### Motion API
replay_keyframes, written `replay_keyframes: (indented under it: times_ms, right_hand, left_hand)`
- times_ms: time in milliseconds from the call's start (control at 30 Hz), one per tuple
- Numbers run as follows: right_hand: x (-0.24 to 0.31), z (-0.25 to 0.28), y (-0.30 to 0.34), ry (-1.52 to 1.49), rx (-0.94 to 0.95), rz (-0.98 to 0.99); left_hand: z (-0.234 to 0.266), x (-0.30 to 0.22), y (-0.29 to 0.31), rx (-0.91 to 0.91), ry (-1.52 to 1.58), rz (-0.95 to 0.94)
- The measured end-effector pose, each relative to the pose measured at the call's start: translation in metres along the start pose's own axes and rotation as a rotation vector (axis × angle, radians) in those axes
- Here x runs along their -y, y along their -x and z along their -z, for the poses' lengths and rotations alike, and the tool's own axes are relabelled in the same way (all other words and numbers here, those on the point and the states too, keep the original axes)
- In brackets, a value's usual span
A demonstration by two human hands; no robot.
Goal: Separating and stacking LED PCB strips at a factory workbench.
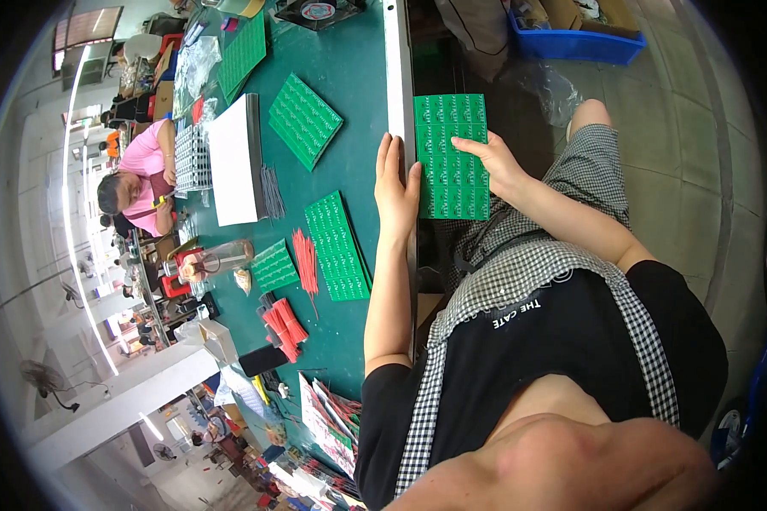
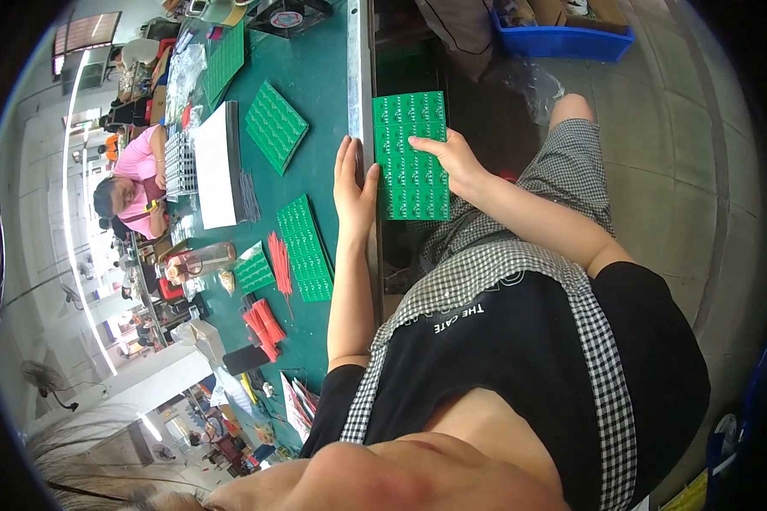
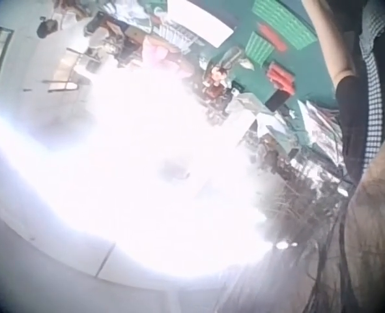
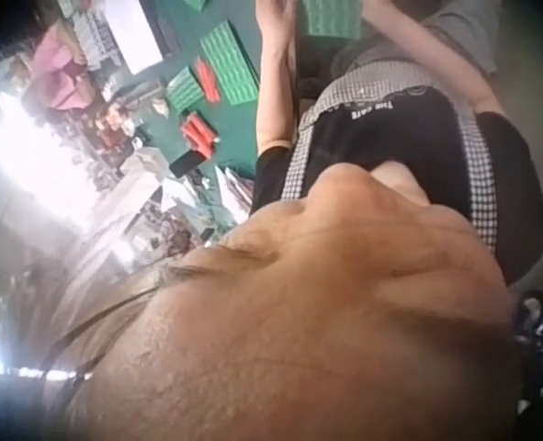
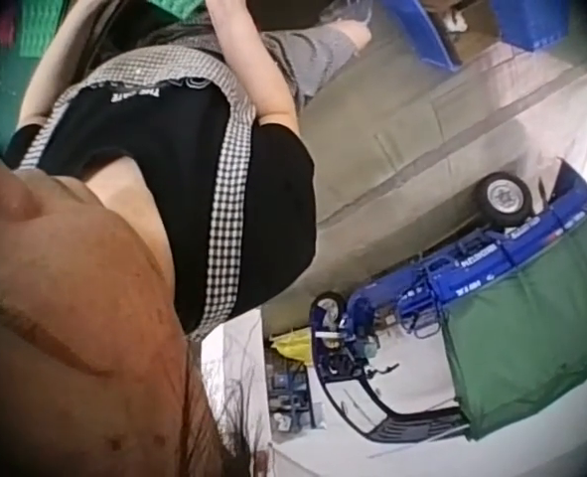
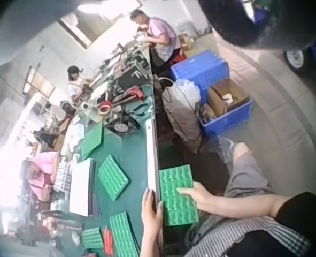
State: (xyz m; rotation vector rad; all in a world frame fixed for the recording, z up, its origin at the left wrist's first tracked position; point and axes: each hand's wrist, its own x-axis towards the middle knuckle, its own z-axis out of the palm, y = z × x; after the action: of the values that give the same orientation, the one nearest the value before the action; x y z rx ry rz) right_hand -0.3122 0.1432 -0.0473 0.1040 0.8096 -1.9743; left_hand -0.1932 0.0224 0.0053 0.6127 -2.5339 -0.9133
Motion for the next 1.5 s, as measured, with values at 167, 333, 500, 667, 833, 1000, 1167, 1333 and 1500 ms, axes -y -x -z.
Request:
replay_keyframes:
  times_ms: [167,333,500,667,833,1000,1167,1333,1500]
  right_hand:
    - [-0.002,-0.002,-0.003,0.003,-0.006,0.011]
    - [0.001,-0.006,-0.005,-0.045,0.03,-0.039]
    - [0.016,-0.022,0.002,-0.09,0.12,-0.165]
    - [0.025,-0.028,0.004,-0.011,0.168,-0.225]
    - [0.027,-0.042,0.004,0.006,0.139,-0.23]
    - [0.027,-0.044,0.001,0.103,0.156,-0.241]
    - [0.032,-0.059,0.002,0.035,0.042,-0.271]
    - [0.037,-0.074,0.006,0.091,0.05,-0.252]
    - [0.041,-0.082,0.008,0.178,-0.057,-0.256]
  left_hand:
    - [0.0,0.0,0.001,0.0,0.016,0.016]
    - [-0.001,-0.001,0.0,0.031,0.001,0.018]
    - [-0.002,0.006,0.001,0.027,-0.023,0.01]
    - [-0.001,0.005,0.0,0.01,0.082,0.055]
    - [-0.002,0.015,-0.001,0.021,0.199,0.046]
    - [0.001,0.014,0.001,0.029,0.235,0.081]
    - [-0.004,0.013,0.0,-0.01,0.255,0.075]
    - [-0.006,0.015,0.0,-0.051,0.104,-0.051]
    - [-0.009,0.007,0.001,-0.05,-0.081,-0.073]
